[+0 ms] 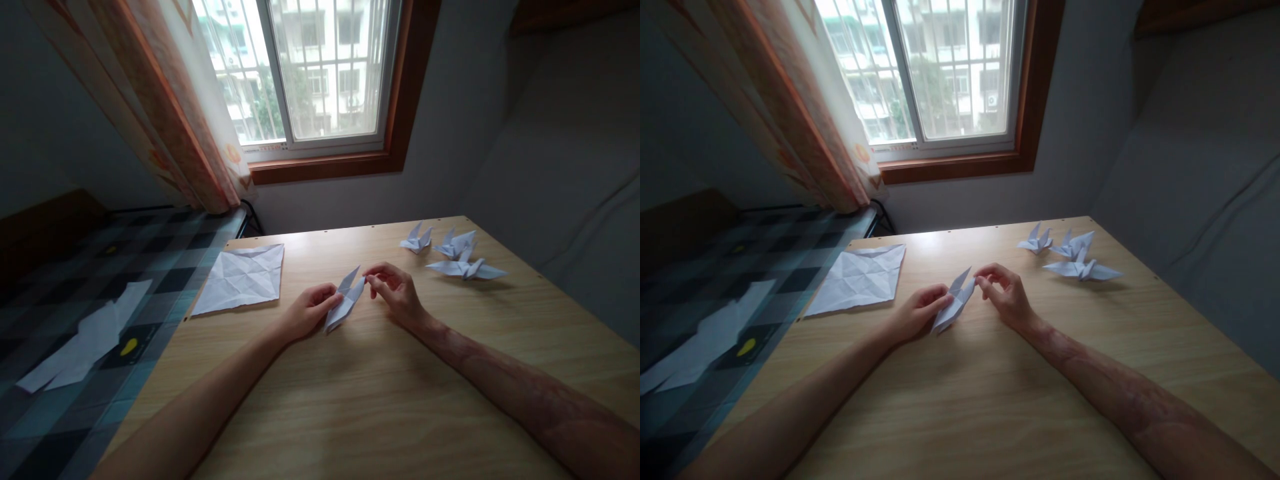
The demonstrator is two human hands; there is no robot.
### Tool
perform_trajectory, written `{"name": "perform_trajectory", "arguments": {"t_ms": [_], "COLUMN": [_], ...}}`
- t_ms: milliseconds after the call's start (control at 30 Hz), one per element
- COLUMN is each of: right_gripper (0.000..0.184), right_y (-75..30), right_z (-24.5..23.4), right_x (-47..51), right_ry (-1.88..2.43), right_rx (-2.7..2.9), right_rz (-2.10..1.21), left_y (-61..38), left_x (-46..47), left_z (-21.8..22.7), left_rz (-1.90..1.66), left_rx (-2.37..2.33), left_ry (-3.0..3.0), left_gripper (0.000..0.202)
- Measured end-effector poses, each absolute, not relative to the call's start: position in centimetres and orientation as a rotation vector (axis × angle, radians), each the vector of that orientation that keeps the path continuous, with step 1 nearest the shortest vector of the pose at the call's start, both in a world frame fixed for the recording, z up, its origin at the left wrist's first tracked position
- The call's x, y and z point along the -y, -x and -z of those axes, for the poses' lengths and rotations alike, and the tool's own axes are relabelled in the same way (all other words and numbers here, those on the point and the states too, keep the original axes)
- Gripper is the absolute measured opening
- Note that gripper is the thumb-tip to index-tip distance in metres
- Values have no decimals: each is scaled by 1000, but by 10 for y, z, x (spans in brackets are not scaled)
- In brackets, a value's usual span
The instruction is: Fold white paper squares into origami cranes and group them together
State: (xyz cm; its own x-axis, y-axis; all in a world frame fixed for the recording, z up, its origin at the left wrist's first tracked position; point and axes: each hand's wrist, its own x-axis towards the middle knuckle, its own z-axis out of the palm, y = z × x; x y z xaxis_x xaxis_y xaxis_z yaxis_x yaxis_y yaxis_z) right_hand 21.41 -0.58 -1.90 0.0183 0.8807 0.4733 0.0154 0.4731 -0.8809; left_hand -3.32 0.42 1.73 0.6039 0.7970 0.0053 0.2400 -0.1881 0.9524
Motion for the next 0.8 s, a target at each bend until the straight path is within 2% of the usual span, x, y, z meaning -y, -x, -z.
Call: {"name": "perform_trajectory", "arguments": {"t_ms": [367, 800], "right_gripper": [26, 20], "right_y": [-212, -214], "right_z": [24, 20], "right_x": [1, 6], "right_ry": [913, 831], "right_rx": [1331, 1439], "right_rz": [-819, -841], "left_y": [34, 33], "left_x": [-3, -3], "left_z": [-15, -16], "left_rz": [-634, -683], "left_rx": [-874, -890], "left_ry": [-1836, -1828], "left_gripper": [49, 51]}}
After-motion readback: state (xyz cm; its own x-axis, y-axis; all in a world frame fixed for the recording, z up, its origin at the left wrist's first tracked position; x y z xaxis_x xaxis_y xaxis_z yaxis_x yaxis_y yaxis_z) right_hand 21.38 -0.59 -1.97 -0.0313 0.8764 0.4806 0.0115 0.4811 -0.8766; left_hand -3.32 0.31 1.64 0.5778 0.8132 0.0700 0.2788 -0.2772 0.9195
